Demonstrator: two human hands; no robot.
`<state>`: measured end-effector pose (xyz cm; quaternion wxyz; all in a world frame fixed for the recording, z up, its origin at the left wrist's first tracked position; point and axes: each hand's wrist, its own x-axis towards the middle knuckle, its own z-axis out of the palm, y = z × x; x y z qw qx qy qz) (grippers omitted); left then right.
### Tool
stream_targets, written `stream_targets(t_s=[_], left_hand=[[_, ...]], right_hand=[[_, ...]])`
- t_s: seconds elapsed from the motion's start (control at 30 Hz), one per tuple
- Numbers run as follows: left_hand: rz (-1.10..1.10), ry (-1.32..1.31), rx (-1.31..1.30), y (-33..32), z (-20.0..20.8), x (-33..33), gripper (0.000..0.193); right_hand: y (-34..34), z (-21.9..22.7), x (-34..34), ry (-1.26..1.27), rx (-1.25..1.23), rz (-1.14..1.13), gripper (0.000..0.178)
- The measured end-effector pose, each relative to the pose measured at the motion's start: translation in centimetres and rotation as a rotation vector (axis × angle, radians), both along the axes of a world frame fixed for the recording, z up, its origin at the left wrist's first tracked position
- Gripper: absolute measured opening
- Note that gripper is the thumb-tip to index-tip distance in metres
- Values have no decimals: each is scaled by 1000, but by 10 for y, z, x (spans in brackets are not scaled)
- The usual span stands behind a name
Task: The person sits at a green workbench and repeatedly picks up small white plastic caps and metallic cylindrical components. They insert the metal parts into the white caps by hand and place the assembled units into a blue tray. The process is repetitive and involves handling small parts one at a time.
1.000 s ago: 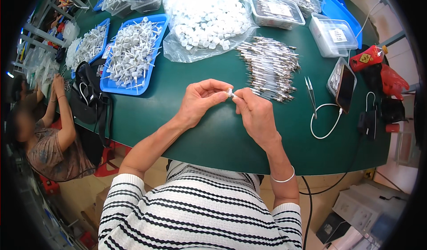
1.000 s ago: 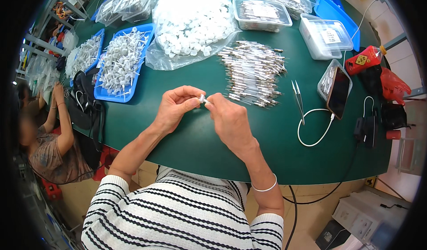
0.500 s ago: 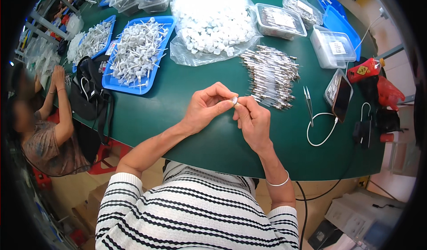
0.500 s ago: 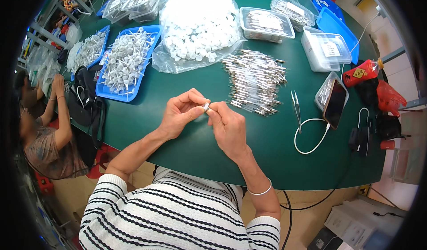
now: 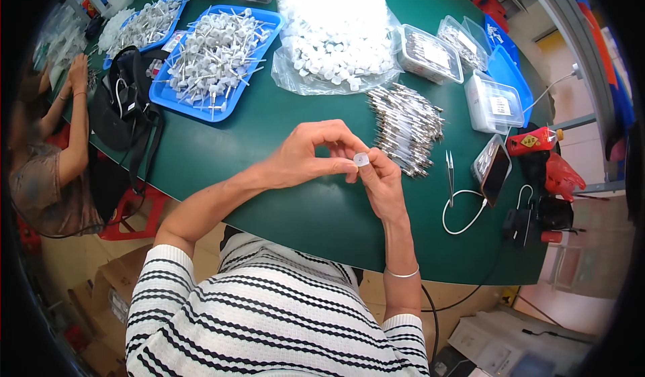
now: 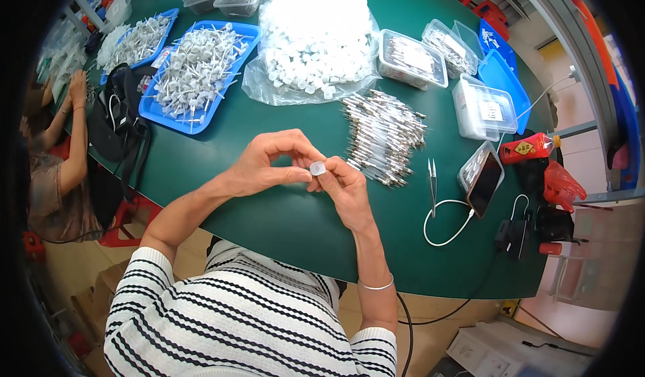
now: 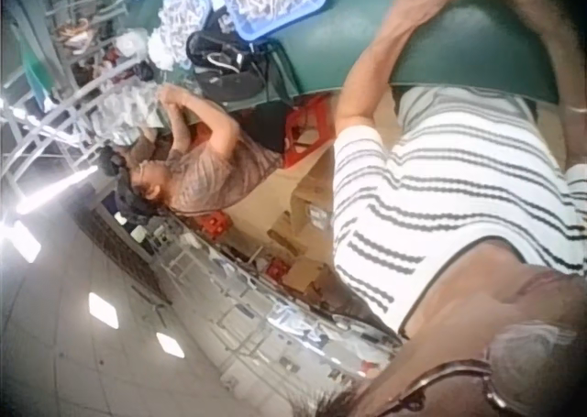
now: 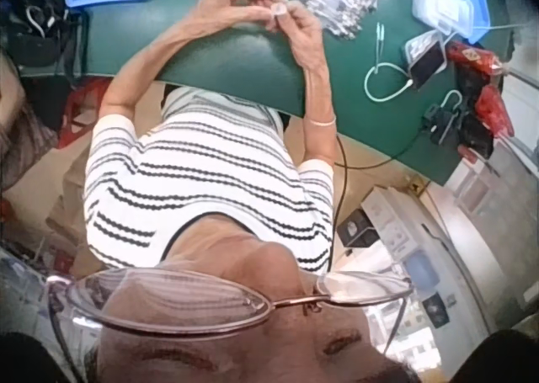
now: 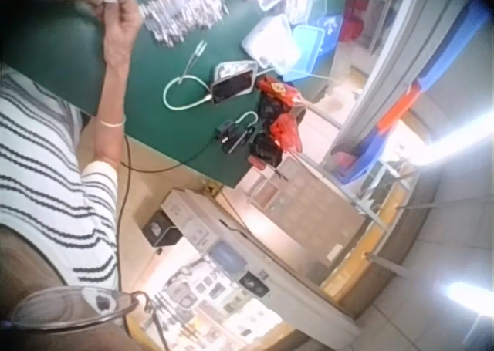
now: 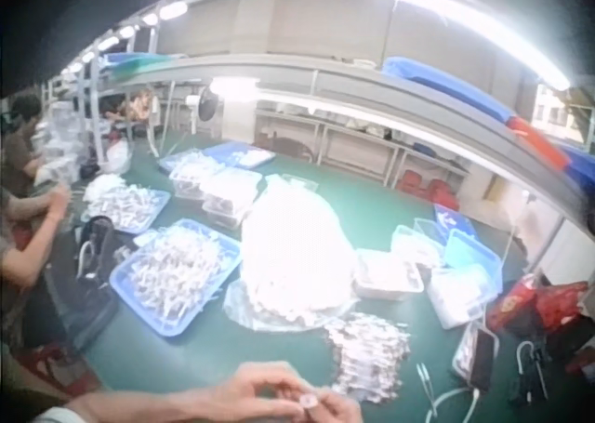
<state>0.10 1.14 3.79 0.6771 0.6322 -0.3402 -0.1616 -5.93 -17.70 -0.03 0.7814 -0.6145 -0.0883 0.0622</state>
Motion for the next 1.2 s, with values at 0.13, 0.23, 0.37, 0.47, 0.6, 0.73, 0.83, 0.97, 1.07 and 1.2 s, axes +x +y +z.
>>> stream_targets(t_s=[0.13, 0.23, 0.37, 0.47, 0.6, 0.73, 0.83, 0.97, 1.07, 1.2], left_hand=[[-15, -123, 74, 4, 9, 7, 16], [-13, -226, 108, 5, 15, 12, 12], [9, -367, 196, 7, 25, 10, 12], [40, -484, 251, 9, 31, 6, 11], [17, -632, 260, 11, 30, 8, 9], [-89, -712, 240, 5, 36, 15, 9], [-201, -696, 282, 0, 43, 21, 11], [-343, -557, 399, -6, 51, 31, 13], [-399, -372, 438, -7, 55, 33, 16], [-427, -247, 384, -5, 49, 37, 22]], right_hand=[[0, 4, -1, 37, 23, 59, 19], [-3, 2, 0, 13, 34, 102, 19], [-2, 4, -1, 7, 20, 98, 19], [-2, 4, -2, 0, -6, 105, 18], [-2, 4, -3, 8, -24, 131, 17], [-6, 2, -3, 24, -15, 175, 17], [-8, 3, -3, 36, 10, 202, 18], [-9, 4, -4, 54, 16, 219, 18], [-9, 5, -5, 63, 21, 211, 18], [-10, 2, -4, 84, 26, 239, 18]])
